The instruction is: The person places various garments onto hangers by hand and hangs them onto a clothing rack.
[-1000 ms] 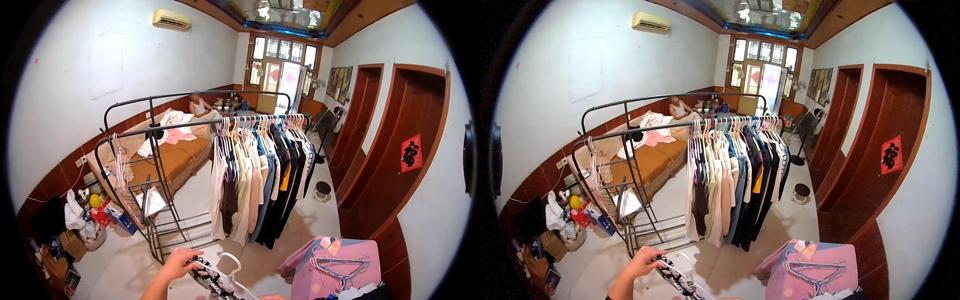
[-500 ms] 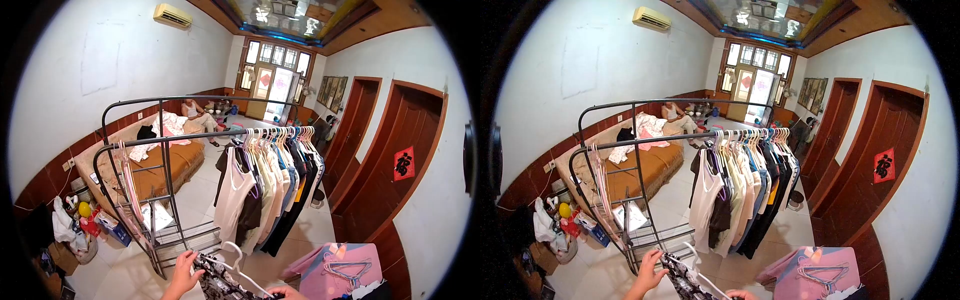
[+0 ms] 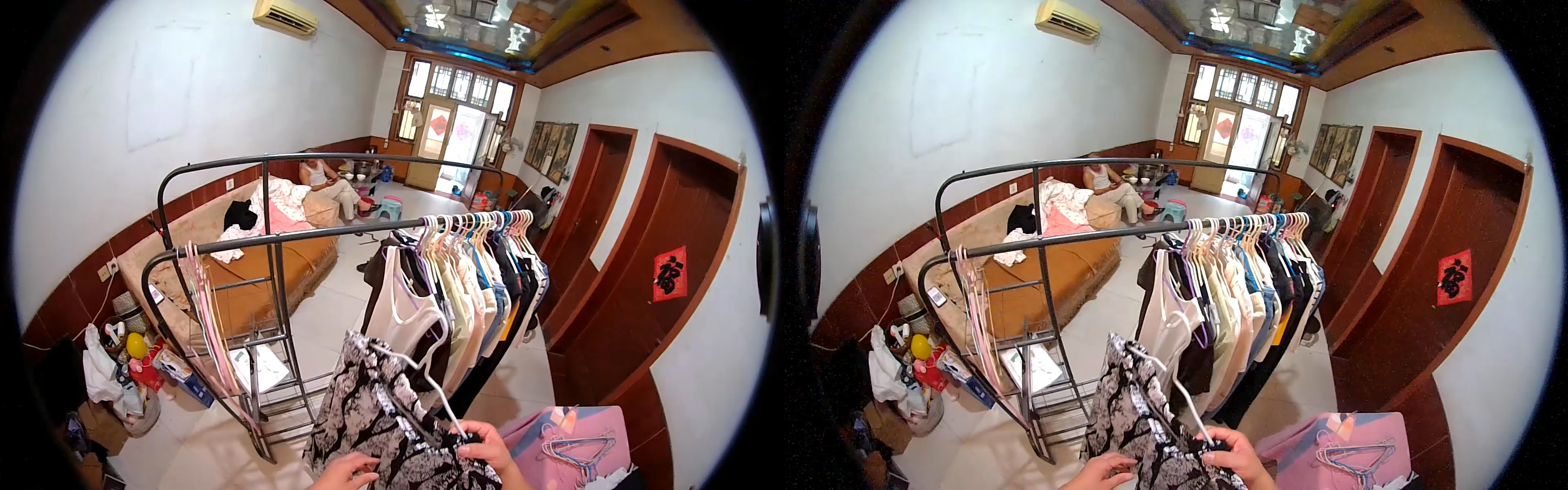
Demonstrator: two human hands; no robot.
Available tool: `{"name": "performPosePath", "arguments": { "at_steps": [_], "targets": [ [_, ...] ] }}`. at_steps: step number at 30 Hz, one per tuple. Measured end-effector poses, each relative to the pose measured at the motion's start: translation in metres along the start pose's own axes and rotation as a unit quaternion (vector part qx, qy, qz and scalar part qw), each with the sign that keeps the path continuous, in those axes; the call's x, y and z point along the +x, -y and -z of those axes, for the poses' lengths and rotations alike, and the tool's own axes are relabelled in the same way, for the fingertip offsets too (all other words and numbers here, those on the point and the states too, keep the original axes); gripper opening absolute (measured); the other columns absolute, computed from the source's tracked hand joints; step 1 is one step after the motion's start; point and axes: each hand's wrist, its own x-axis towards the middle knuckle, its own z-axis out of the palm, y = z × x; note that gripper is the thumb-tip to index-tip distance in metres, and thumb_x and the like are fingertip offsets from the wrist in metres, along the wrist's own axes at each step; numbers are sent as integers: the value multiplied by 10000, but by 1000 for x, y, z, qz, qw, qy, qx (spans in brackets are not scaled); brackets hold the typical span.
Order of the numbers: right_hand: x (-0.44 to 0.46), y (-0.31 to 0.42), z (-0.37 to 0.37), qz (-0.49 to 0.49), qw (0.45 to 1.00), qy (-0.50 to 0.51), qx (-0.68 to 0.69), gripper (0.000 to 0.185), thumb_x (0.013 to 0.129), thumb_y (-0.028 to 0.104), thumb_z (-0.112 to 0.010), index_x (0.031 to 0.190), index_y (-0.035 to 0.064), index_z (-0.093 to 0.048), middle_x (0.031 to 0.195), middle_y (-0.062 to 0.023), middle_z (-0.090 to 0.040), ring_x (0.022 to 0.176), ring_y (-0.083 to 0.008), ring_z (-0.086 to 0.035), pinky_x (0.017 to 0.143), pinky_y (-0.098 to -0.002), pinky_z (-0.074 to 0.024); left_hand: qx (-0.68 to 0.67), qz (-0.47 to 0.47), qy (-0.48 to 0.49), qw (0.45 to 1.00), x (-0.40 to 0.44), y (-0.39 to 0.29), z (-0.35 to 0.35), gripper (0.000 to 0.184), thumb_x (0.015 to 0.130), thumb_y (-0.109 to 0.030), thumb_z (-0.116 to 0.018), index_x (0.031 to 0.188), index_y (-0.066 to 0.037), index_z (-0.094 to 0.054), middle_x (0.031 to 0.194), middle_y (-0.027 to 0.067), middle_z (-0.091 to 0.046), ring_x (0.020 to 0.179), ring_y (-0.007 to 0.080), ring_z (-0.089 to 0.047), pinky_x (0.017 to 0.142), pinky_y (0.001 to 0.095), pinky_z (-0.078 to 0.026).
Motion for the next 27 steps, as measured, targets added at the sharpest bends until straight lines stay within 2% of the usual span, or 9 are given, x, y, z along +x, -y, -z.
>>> {"name": "performPosePath", "arguments": {
  "at_steps": [1, 3, 7, 13, 19, 23, 25, 26, 27],
  "targets": [
    [12, 8, -4, 11, 1000, -6, 4, 367, 752, 39, -729, 1107, 19, -637, 941, 8, -633, 830, -67, -580, 795, -216, -456, 5, 4, -3, 1000, 18, -1, 8, 304, 824, -194, -725, 1074, -40, -648, 1065, 139, -639, 986, 307, -623, 839, 377, -504],
    [40, 10, 3, 24, 999, 0, 21, 357, 760, 43, -729, 1102, 15, -631, 940, 8, -637, 824, -64, -584, 789, -210, -457, 36, -32, 83, 995, 58, -4, 26, 485, 852, -248, -723, 1275, -65, -572, 1202, 134, -555, 1069, 257, -586, 900, 347, -489],
    [94, 31, 9, 56, 997, 49, 23, 321, 795, 41, -712, 1103, 20, -622, 943, 9, -640, 827, -57, -582, 769, -201, -454, 74, -123, 8, 990, 129, -45, 47, 722, 856, -375, -706, 1431, -61, -399, 1402, 179, -417, 1269, 328, -455, 1026, 386, -403],
    [163, 59, 20, 74, 994, 73, 31, 282, 859, 25, -655, 1134, -1, -603, 952, -24, -651, 824, -83, -607, 754, -238, -503, 86, -199, -36, 975, 212, -56, 17, 1068, 756, -497, -768, 1500, 12, -197, 1499, 260, -257, 1361, 425, -289, 1128, 480, -231],
    [217, 66, 29, 81, 991, 74, 73, 253, 865, 3, -640, 1114, -3, -592, 955, -36, -649, 802, -80, -609, 726, -237, -514, 100, -191, -94, 972, 258, -37, 5, 1184, 742, -498, -783, 1482, 101, -78, 1482, 308, -246, 1370, 441, -273, 1140, 476, -220],
    [245, 65, 35, 89, 994, 34, 57, 248, 866, -6, -640, 1110, 4, -597, 922, -27, -654, 765, -73, -616, 696, -233, -519, 77, -160, -97, 979, 276, -28, 7, 1158, 752, -486, -779, 1488, 87, -92, 1474, 304, -275, 1365, 433, -296, 1141, 465, -232],
    [259, 60, 40, 101, 991, 36, 73, 248, 867, -4, -639, 1112, 4, -598, 920, -31, -657, 762, -74, -618, 692, -233, -522, 52, -144, -90, 984, 287, -21, 10, 1138, 754, -444, -794, 1501, 56, -98, 1474, 291, -293, 1363, 416, -319, 1091, 454, -334],
    [264, 59, 42, 108, 989, 43, 88, 248, 869, -2, -639, 1114, 4, -600, 918, -35, -660, 760, -76, -621, 688, -234, -525, 102, -156, -107, 977, 292, -20, 11, 1173, 708, -279, -858, 1520, 14, -64, 1434, 233, -376, 1245, 316, -485, 921, 377, -495],
    [268, 59, 40, 116, 989, 28, 89, 242, 869, 0, -639, 1108, 4, -604, 908, -40, -665, 744, -83, -627, 667, -240, -531, 99, -164, -100, 976, 296, -17, 12, 1173, 708, -279, -858, 1520, 14, -64, 1434, 233, -376, 1245, 316, -485, 921, 377, -495]
  ]
}}
